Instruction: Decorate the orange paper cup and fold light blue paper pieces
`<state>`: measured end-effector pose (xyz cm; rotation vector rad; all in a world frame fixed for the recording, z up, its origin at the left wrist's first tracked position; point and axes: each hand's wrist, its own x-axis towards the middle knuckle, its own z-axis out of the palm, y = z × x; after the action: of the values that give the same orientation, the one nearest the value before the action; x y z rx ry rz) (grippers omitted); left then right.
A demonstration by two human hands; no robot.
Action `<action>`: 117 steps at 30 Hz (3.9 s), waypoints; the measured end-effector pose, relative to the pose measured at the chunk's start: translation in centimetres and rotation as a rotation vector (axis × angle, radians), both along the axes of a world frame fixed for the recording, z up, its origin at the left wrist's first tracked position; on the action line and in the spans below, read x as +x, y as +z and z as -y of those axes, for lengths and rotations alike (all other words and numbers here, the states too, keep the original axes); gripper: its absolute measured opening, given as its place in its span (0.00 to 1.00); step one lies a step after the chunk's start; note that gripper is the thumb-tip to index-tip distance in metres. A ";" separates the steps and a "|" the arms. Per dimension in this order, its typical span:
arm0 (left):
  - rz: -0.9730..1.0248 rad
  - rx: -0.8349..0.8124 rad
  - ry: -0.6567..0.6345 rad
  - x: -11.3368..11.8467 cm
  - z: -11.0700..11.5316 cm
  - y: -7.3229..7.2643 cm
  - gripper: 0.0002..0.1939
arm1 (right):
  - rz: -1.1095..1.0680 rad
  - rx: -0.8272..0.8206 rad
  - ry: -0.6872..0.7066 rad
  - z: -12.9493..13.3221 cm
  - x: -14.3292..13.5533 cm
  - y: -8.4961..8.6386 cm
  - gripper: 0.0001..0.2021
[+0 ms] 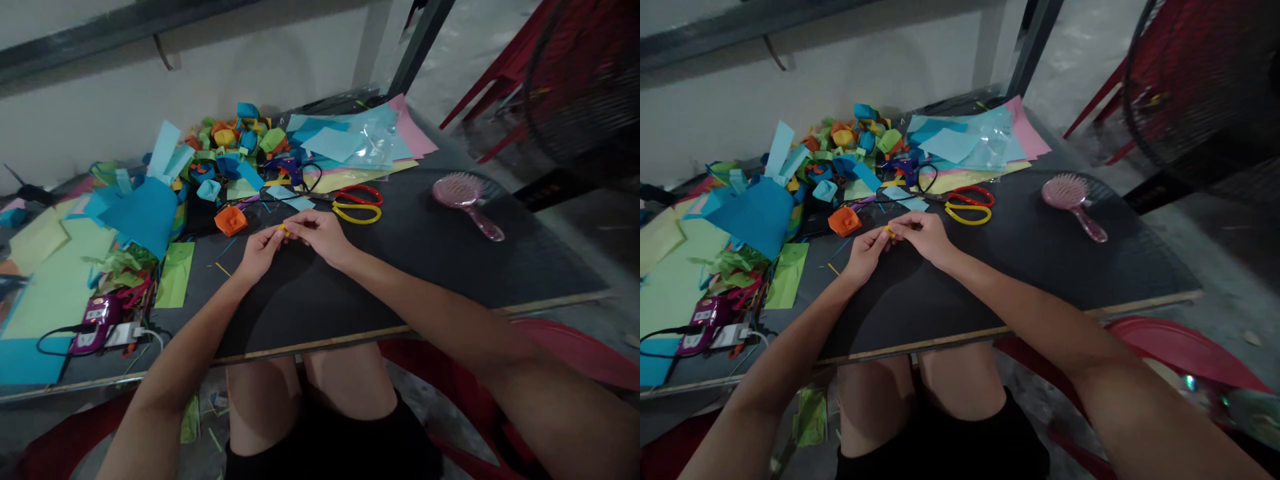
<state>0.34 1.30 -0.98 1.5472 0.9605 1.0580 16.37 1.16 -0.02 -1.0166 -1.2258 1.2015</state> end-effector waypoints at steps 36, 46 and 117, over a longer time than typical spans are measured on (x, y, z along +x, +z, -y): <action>-0.312 0.303 0.009 -1.2 -0.3 -0.4 0.12 | 0.176 0.003 0.024 0.3 0.4 -0.1 0.14; -0.326 0.370 0.080 -1.0 0.0 -0.7 0.13 | -0.006 -0.176 0.047 0.2 -0.2 -0.4 0.20; 0.211 -0.123 0.230 0.1 -0.1 -0.7 0.21 | 0.613 0.552 -0.078 1.1 0.4 0.6 0.12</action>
<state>0.41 1.38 -1.68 1.2185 1.0523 1.2708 16.81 0.07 0.53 -1.0185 -1.8414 0.4317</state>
